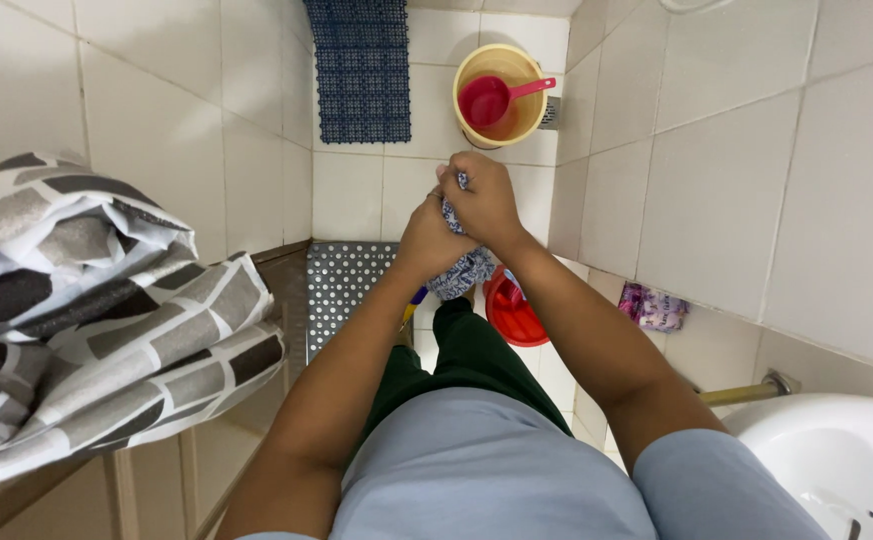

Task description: Mopping the tiled floor of a bathroom and wringing out the mop head.

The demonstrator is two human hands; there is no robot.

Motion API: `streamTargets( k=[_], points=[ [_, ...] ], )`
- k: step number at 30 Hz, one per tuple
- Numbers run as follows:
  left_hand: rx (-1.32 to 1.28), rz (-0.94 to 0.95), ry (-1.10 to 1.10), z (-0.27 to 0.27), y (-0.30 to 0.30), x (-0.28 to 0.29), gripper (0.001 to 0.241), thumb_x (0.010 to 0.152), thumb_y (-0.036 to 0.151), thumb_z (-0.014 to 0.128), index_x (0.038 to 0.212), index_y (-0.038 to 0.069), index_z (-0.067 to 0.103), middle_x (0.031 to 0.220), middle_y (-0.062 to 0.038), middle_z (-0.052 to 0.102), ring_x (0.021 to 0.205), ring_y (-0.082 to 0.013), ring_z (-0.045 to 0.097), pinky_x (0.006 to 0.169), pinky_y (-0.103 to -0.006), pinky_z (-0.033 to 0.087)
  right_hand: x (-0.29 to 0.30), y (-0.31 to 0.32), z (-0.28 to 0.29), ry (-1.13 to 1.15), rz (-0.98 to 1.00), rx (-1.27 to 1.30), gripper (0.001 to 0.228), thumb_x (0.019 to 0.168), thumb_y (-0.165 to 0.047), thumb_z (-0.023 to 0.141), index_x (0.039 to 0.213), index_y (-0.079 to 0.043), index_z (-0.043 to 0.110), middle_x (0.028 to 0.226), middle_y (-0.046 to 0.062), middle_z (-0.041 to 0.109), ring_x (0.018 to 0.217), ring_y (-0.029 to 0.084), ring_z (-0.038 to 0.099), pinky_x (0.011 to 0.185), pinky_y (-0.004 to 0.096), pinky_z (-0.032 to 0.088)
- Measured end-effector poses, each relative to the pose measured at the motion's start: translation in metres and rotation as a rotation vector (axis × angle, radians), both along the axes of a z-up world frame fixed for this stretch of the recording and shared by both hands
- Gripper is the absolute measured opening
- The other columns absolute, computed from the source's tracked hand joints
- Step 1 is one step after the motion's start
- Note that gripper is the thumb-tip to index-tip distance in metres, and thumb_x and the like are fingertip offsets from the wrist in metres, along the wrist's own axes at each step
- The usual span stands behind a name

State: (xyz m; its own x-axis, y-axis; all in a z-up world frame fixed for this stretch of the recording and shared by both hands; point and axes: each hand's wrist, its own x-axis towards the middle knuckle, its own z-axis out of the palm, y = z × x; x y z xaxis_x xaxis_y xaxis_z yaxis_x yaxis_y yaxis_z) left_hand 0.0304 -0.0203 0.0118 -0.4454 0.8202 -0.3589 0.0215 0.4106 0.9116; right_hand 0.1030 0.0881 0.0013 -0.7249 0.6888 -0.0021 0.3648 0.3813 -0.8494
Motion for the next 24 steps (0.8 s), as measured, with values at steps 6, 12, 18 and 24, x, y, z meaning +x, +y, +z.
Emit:
streamTargets(
  k=[6, 12, 18, 24],
  points=[
    [-0.060, 0.015, 0.015, 0.008, 0.000, -0.003, 0.080, 0.061, 0.023, 0.087, 0.129, -0.005, 0.056, 0.111, -0.022, 0.074, 0.103, -0.0340, 0.073, 0.088, -0.0395, 0.057, 0.016, 0.004, -0.010, 0.321, 0.036, -0.251, 0.036, 0.102, -0.022, 0.072, 0.123, -0.002, 0.050, 0.112, 0.009, 0.058, 0.107, 0.020, 0.057, 0.098, 0.036, 0.047],
    [-0.070, 0.101, 0.034, -0.020, -0.003, 0.006, 0.080, 0.063, 0.024, 0.086, 0.131, -0.006, 0.056, 0.111, -0.021, 0.074, 0.101, -0.0311, 0.075, 0.090, -0.0380, 0.058, 0.045, -0.022, -0.026, 0.286, -0.219, -1.079, 0.063, 0.102, -0.054, 0.040, 0.145, -0.009, 0.047, 0.130, 0.006, 0.063, 0.118, 0.017, 0.063, 0.107, 0.035, 0.047],
    [-0.011, 0.242, 0.110, -0.007, -0.003, 0.016, 0.071, 0.065, 0.024, 0.085, 0.126, -0.006, 0.061, 0.109, -0.021, 0.075, 0.100, -0.0320, 0.075, 0.090, -0.0387, 0.057, 0.043, -0.050, -0.056, 0.240, -0.458, -1.010, 0.071, 0.106, -0.057, 0.034, 0.132, 0.003, 0.061, 0.121, 0.013, 0.070, 0.108, 0.021, 0.067, 0.101, 0.034, 0.051],
    [-0.141, 0.255, 0.174, 0.020, 0.001, 0.011, 0.063, 0.065, 0.031, 0.085, 0.116, -0.003, 0.067, 0.102, -0.022, 0.076, 0.094, -0.0368, 0.074, 0.084, -0.0426, 0.058, 0.038, -0.059, -0.077, 0.262, -0.595, -0.829, 0.066, 0.108, -0.050, 0.029, 0.117, 0.002, 0.068, 0.109, 0.014, 0.074, 0.097, 0.021, 0.069, 0.090, 0.035, 0.054]
  ],
)
